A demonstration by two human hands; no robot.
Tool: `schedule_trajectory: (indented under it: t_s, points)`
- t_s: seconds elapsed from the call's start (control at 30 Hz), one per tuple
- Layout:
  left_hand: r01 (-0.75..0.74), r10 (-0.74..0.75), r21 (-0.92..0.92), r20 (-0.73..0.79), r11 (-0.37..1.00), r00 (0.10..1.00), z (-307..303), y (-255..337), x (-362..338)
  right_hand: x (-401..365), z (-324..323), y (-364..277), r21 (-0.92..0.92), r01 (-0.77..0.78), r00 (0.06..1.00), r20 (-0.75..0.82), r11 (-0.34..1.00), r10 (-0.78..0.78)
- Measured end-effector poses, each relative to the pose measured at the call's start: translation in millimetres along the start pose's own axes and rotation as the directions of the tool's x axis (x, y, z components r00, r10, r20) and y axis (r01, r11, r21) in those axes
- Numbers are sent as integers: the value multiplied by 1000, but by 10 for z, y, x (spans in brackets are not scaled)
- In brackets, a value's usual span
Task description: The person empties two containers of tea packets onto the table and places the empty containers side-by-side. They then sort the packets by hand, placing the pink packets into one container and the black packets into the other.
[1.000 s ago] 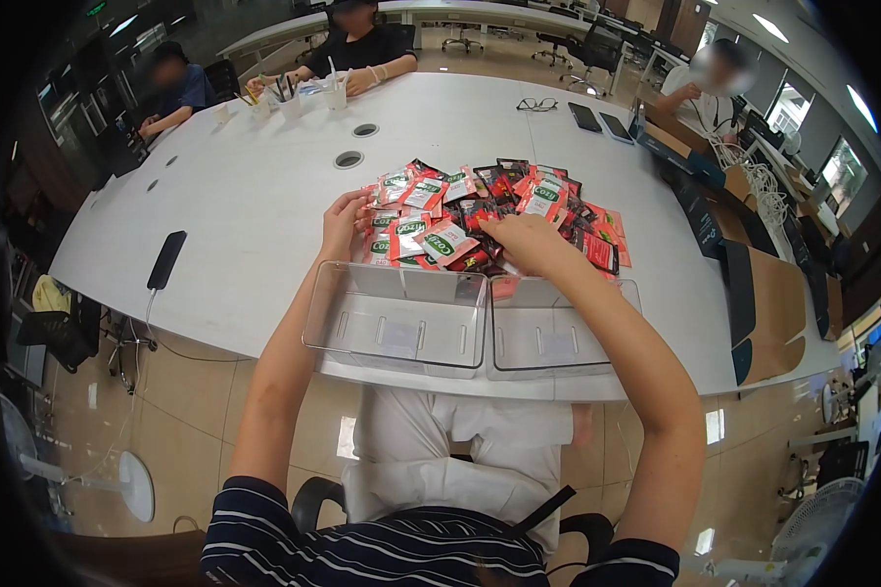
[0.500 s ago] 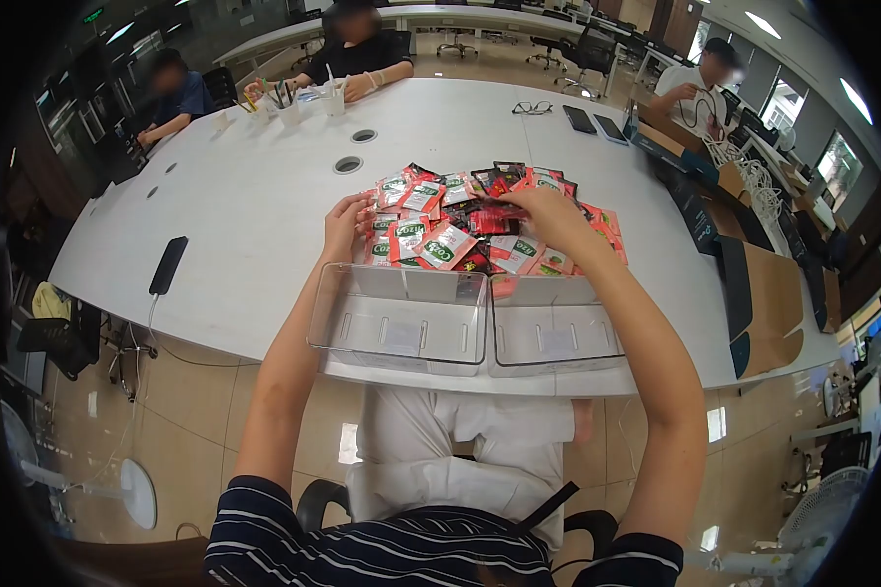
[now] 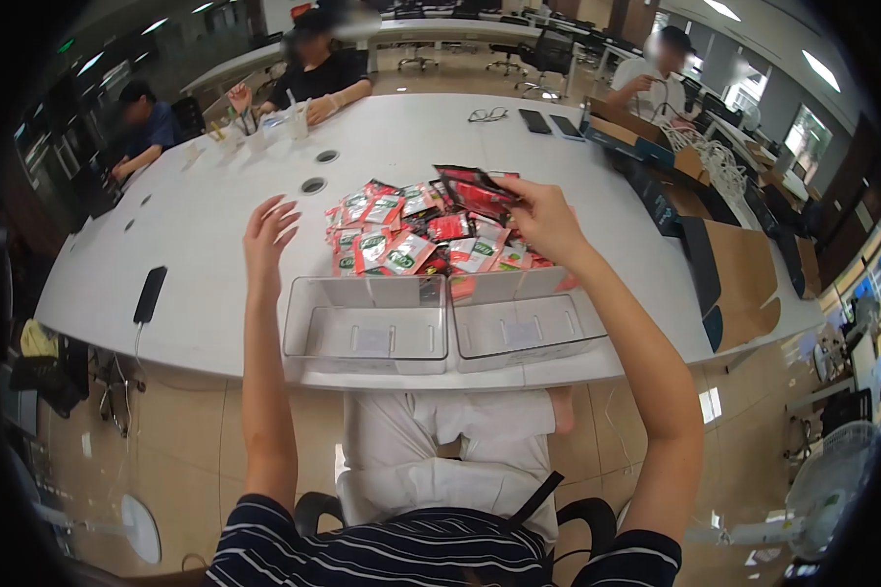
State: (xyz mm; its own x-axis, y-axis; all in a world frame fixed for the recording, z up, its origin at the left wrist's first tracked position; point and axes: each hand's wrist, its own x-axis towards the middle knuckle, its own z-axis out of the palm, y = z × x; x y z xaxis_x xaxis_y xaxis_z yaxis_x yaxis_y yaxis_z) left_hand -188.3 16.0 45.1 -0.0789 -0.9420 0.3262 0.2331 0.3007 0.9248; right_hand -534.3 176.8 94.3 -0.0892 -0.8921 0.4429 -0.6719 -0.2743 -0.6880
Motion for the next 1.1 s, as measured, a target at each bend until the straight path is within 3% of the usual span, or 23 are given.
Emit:
schedule_trajectory:
  t_s: [0.07,0.2,0.27,0.33,0.37,0.4,0.47,0.6,0.8,0.93,1.0,1.1]
  points:
    - [-53,64,-121,91,991,994,143,287,-332,-128,-55,-351,-260,182,983,15,948,-184]
    - [36,62,-300,312,953,948,700,636,-1116,-389,187,-633,-338,414,895,-17,845,-445]
    - [235,-72,-374,402,897,913,929,573,-1348,-507,344,-698,-406,551,800,7,729,-600]
    - [471,-124,-513,572,718,811,1043,440,-1463,-636,492,-767,-470,661,684,57,585,-727]
    - [523,-231,-484,540,702,810,1085,402,-1544,-745,573,-783,-519,659,678,94,545,-729]
    - [486,-181,-538,522,689,834,1153,405,-1587,-847,634,-792,-565,655,673,133,502,-728]
    - [413,-88,-639,476,649,875,1274,431,-1672,-966,703,-762,-563,635,702,134,530,-699]
    - [370,-101,-554,455,746,885,1339,434,-1746,-1147,672,-689,-545,592,764,146,593,-629]
    - [338,-138,-571,364,748,921,1440,375,-1884,-1338,487,-779,-436,527,843,156,730,-515]
    - [249,-82,-543,313,802,946,1477,361,-2007,-1428,415,-737,-334,514,849,67,791,-524]
    - [288,-180,-540,245,790,953,1476,265,-2093,-1472,470,-739,-252,438,882,-66,863,-467]
    - [260,-120,-514,290,817,950,1479,328,-2233,-1500,547,-836,-84,307,924,-210,948,-318]
